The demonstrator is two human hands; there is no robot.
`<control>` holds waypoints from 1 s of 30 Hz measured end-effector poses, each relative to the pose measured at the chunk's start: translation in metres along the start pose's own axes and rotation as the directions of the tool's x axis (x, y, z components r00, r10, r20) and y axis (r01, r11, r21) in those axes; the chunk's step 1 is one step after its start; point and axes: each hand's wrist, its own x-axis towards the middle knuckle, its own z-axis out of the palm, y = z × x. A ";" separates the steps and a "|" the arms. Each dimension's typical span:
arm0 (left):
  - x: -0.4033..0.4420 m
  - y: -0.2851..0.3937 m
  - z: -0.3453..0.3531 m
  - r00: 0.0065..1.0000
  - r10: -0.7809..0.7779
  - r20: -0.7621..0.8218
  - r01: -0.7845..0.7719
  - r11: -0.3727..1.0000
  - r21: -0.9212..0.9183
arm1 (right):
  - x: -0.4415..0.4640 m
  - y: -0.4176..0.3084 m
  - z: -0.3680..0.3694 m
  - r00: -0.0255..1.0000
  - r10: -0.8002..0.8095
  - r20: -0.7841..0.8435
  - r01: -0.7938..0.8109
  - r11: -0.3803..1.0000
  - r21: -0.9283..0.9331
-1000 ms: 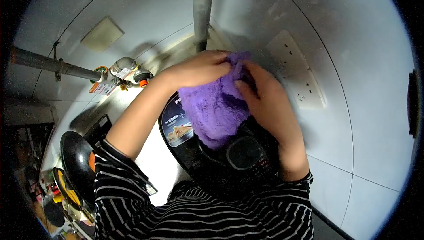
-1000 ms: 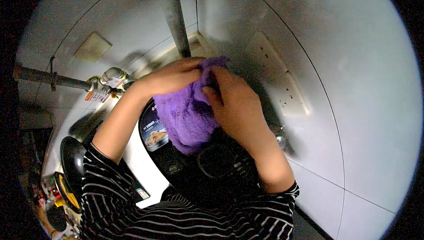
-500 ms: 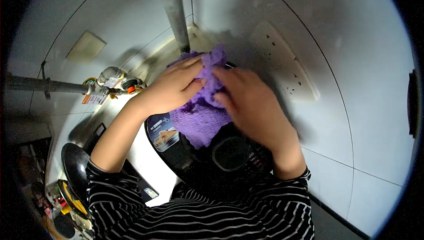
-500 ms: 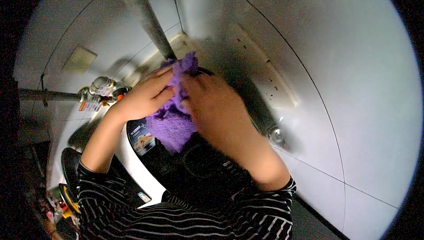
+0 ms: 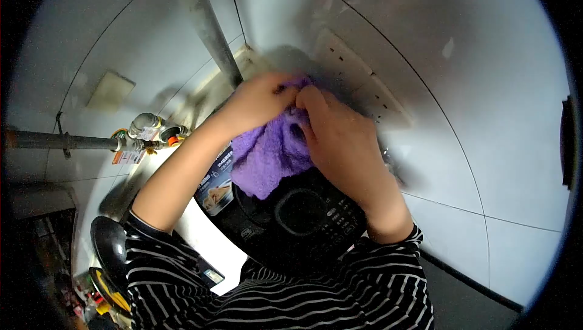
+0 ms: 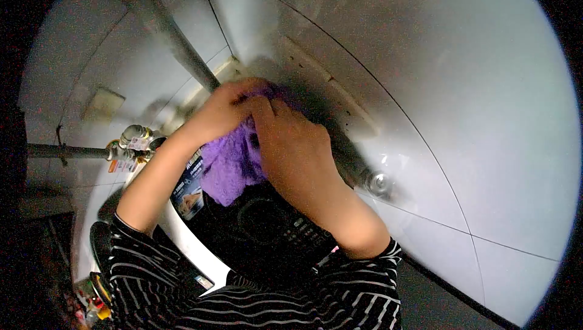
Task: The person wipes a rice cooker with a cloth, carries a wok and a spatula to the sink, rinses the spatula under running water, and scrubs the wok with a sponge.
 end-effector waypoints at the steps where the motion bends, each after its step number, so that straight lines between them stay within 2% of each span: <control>1: 0.002 0.003 -0.002 0.982 -0.004 -0.188 -0.025 0.989 -0.149 | 0.001 -0.001 0.000 0.999 -0.003 -0.051 0.006 0.999 0.041; 3: 0.006 0.015 -0.014 0.848 -0.095 -0.522 -0.150 0.901 -0.408 | 0.005 -0.006 -0.009 0.986 -0.031 -0.162 0.063 0.979 0.192; 4: 0.008 0.029 -0.019 0.826 -0.141 -0.546 -0.187 0.845 -0.501 | 0.006 -0.008 -0.013 0.975 -0.040 -0.217 0.098 0.960 0.264; 6: 0.015 0.057 -0.024 0.782 -0.235 -0.577 -0.273 0.703 -0.657 | 0.008 -0.009 -0.013 0.957 -0.106 -0.270 0.180 0.947 0.266; 7: 0.025 0.050 -0.021 0.729 -0.130 -0.672 -0.274 0.845 -0.460 | 0.007 -0.009 -0.013 0.944 -0.138 -0.299 0.221 0.939 0.264; 8: 0.030 0.052 -0.020 0.697 0.070 -0.714 -0.154 0.987 -0.054 | 0.005 -0.010 -0.013 0.948 -0.127 -0.291 0.198 0.953 0.229; 10: 0.042 0.063 -0.007 0.684 0.389 -0.617 -0.361 0.916 0.176 | 0.000 -0.010 -0.015 0.955 -0.101 -0.278 0.149 0.976 0.157; 11: 0.038 0.074 0.004 0.811 0.099 -0.577 -0.271 0.937 -0.221 | -0.003 -0.007 -0.018 0.960 -0.085 -0.266 0.129 0.980 0.151; 14: 0.037 0.075 0.007 0.793 0.338 -0.507 -0.230 0.936 0.265 | -0.021 0.006 -0.023 0.966 -0.024 -0.259 0.071 0.982 0.175; 18: 0.030 0.081 0.021 0.754 0.484 -0.444 -0.289 0.852 0.437 | -0.047 0.013 -0.016 0.952 0.036 -0.304 0.056 0.956 0.288; 22: 0.019 0.088 0.018 0.809 0.558 -0.182 -0.484 0.810 0.332 | -0.057 0.010 -0.014 0.960 0.104 -0.260 0.005 0.922 0.388; 23: 0.019 0.086 0.010 0.838 0.530 -0.130 -0.457 0.811 0.365 | -0.057 0.011 -0.012 0.948 0.080 -0.307 0.046 0.923 0.383; 25: 0.029 0.071 0.001 0.834 0.487 -0.259 -0.395 0.855 0.336 | -0.054 0.015 -0.003 0.916 0.034 -0.401 0.126 0.923 0.364; 27: 0.032 0.073 0.003 0.830 0.397 -0.392 -0.301 0.910 0.286 | -0.052 0.015 -0.001 0.907 0.048 -0.419 0.135 0.909 0.394; 30: 0.028 0.083 0.017 0.791 0.460 -0.403 -0.293 0.863 0.411 | -0.052 0.013 -0.001 0.873 0.040 -0.486 0.181 0.899 0.400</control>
